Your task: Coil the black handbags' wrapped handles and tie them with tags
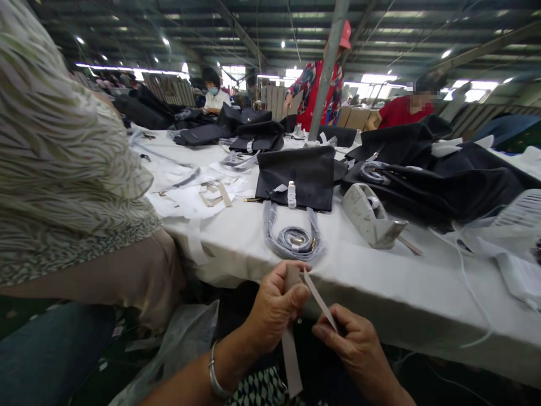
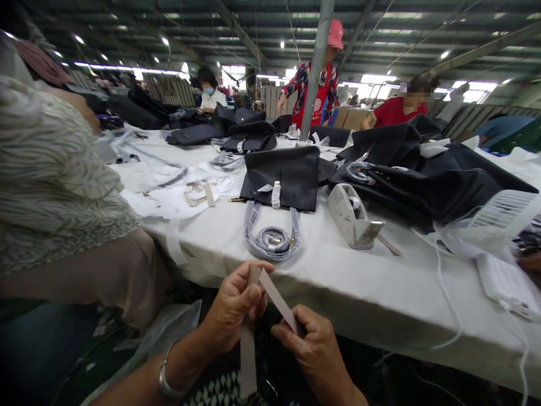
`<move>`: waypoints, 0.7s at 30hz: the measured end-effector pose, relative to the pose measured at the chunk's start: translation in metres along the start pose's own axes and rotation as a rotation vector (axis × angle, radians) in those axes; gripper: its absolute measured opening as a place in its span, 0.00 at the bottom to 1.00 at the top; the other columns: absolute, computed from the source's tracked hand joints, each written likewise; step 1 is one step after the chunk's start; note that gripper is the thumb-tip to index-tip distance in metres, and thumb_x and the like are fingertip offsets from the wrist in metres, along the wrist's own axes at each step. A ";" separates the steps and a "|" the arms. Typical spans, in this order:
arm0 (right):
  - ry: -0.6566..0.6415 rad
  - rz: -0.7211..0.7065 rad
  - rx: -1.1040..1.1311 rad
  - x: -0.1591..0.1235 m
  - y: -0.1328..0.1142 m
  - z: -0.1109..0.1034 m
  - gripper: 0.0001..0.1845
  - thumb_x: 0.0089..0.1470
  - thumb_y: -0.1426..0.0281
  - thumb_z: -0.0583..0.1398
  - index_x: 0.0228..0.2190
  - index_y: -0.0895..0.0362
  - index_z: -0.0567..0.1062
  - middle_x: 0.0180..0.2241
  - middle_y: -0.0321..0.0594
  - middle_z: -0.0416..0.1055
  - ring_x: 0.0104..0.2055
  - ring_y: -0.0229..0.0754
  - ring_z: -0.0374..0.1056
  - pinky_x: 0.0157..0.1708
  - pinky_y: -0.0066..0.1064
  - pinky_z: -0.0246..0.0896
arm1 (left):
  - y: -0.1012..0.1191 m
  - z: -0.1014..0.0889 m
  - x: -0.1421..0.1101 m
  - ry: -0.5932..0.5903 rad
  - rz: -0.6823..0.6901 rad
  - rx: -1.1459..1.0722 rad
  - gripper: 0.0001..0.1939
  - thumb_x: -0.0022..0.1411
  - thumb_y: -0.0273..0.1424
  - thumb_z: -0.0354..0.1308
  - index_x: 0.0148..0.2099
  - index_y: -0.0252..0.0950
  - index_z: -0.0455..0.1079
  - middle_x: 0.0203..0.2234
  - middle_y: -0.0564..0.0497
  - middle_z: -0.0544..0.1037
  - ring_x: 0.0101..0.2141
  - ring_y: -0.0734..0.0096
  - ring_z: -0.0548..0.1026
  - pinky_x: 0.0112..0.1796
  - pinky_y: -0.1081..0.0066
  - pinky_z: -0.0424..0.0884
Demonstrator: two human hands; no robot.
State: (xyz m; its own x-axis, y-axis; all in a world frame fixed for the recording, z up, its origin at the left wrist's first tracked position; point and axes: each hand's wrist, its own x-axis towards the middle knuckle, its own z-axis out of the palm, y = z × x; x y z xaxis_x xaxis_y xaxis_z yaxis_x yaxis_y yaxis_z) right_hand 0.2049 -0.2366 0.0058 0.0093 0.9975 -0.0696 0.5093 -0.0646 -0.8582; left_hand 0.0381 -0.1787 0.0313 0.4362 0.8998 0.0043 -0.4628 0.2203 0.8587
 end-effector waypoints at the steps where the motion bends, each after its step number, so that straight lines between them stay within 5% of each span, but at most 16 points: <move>1: -0.027 -0.005 0.014 0.000 0.002 0.004 0.18 0.50 0.56 0.61 0.22 0.58 0.70 0.20 0.32 0.60 0.24 0.35 0.56 0.25 0.26 0.51 | 0.001 0.001 -0.003 -0.011 0.034 0.054 0.25 0.53 0.43 0.67 0.48 0.35 0.66 0.20 0.60 0.63 0.18 0.84 0.58 0.20 0.82 0.56; 10: -0.097 -0.185 0.235 0.002 0.005 0.026 0.16 0.50 0.57 0.63 0.35 0.57 0.76 0.32 0.38 0.71 0.34 0.41 0.65 0.34 0.28 0.60 | 0.005 -0.002 -0.015 -0.008 0.358 0.555 0.10 0.55 0.28 0.64 0.38 0.33 0.69 0.23 0.57 0.66 0.23 0.80 0.63 0.26 0.79 0.62; 14: -0.094 -0.225 0.316 0.005 0.001 0.032 0.15 0.55 0.58 0.59 0.27 0.57 0.75 0.26 0.37 0.68 0.29 0.38 0.62 0.31 0.27 0.59 | 0.009 -0.006 -0.017 -0.028 0.501 0.688 0.08 0.55 0.26 0.64 0.38 0.32 0.70 0.25 0.54 0.69 0.26 0.77 0.66 0.30 0.77 0.63; 21: -0.122 0.004 0.449 0.011 0.009 0.036 0.18 0.54 0.55 0.61 0.26 0.59 0.73 0.20 0.34 0.63 0.22 0.33 0.56 0.22 0.24 0.54 | 0.016 -0.022 -0.012 -0.086 0.572 0.755 0.11 0.66 0.27 0.52 0.47 0.33 0.73 0.29 0.49 0.71 0.30 0.74 0.69 0.32 0.75 0.65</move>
State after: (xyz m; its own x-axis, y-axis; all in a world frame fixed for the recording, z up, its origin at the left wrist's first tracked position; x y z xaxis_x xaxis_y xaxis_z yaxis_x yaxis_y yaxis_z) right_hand 0.1791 -0.2275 -0.0211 -0.1043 0.9885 -0.1099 0.0866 -0.1010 -0.9911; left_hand 0.0081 -0.1780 0.0338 0.3675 0.7583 0.5384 -0.0158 -0.5737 0.8189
